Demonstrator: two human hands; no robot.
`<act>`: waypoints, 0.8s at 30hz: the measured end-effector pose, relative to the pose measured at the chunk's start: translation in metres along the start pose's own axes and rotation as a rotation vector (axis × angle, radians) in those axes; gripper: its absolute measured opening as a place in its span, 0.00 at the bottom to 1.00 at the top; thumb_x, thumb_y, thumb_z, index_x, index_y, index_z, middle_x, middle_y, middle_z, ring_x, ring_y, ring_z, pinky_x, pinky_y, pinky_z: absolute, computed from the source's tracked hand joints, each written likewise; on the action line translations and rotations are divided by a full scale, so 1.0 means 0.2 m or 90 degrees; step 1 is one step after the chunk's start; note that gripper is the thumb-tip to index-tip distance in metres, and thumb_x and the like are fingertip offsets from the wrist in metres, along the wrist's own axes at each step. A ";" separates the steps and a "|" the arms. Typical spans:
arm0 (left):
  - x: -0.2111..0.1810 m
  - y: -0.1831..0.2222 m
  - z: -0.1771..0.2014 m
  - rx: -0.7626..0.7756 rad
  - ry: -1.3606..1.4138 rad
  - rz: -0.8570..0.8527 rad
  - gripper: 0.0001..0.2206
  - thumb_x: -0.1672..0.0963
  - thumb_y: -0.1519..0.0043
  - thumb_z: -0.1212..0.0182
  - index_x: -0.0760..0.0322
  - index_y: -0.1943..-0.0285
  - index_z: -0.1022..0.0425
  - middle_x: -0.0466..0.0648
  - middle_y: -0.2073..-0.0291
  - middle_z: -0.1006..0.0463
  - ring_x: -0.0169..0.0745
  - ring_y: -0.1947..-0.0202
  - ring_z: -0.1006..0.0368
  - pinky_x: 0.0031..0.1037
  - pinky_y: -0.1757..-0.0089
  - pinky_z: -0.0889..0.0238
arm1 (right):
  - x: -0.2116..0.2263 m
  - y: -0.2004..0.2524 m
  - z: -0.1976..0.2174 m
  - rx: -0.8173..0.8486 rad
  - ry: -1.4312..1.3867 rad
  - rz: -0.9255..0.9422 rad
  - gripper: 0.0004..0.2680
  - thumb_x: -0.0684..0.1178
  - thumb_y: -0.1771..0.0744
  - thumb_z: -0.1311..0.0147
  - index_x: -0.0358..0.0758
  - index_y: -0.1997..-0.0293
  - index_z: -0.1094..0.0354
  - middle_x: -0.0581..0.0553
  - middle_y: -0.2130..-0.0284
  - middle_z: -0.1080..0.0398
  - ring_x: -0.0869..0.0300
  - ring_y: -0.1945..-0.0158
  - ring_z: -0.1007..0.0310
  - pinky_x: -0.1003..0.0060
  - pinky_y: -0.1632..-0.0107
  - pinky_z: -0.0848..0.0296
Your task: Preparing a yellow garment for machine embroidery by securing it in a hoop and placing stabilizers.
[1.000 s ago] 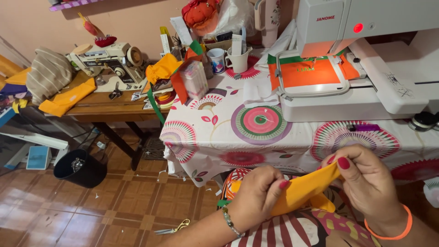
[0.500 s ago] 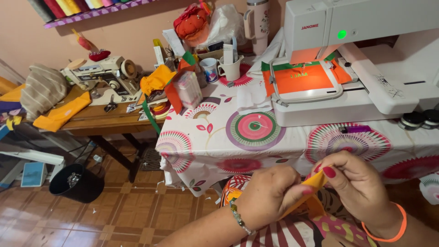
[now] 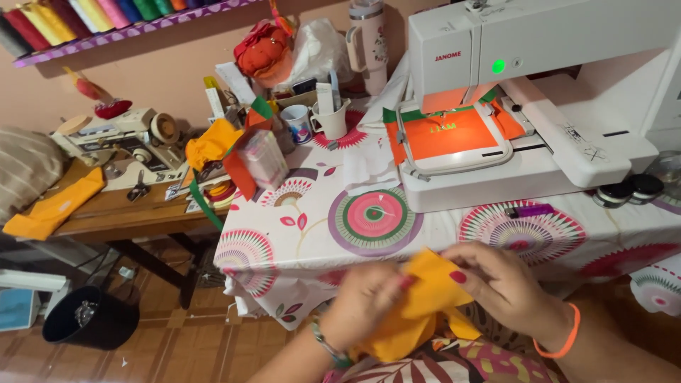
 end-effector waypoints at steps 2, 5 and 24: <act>0.27 -0.01 0.18 -0.034 -0.046 0.016 0.18 0.50 0.27 0.56 0.61 0.64 0.24 0.43 0.72 0.21 0.37 0.72 0.26 0.30 0.66 0.33 | -0.13 -0.03 0.00 0.020 0.021 -0.044 0.15 0.55 0.32 0.51 0.38 0.45 0.30 0.47 0.54 0.19 0.62 0.59 0.13 0.69 0.57 0.15; 0.50 -0.10 0.67 -0.241 -0.257 -0.009 0.08 0.56 0.31 0.46 0.62 0.51 0.22 0.45 0.59 0.19 0.42 0.59 0.23 0.33 0.52 0.30 | -0.36 -0.05 0.02 -0.003 -0.044 -0.095 0.13 0.48 0.33 0.47 0.38 0.44 0.32 0.44 0.53 0.16 0.60 0.50 0.14 0.68 0.49 0.17; 1.44 -0.66 0.73 -0.306 -0.699 0.058 0.16 0.50 0.32 0.45 0.58 0.71 0.35 0.52 0.80 0.28 0.62 0.81 0.30 0.52 0.80 0.42 | -0.59 -0.71 0.68 -0.193 0.762 -0.014 0.34 0.56 0.37 0.47 0.39 0.21 0.59 0.26 0.23 0.61 0.35 0.21 0.61 0.39 0.25 0.58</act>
Point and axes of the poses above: each hand's wrist, its own y-axis away from the middle knuckle, its own z-axis out of the back of the hand, x = y × z, the point moved 5 cm from there along -y, towards the middle knuckle
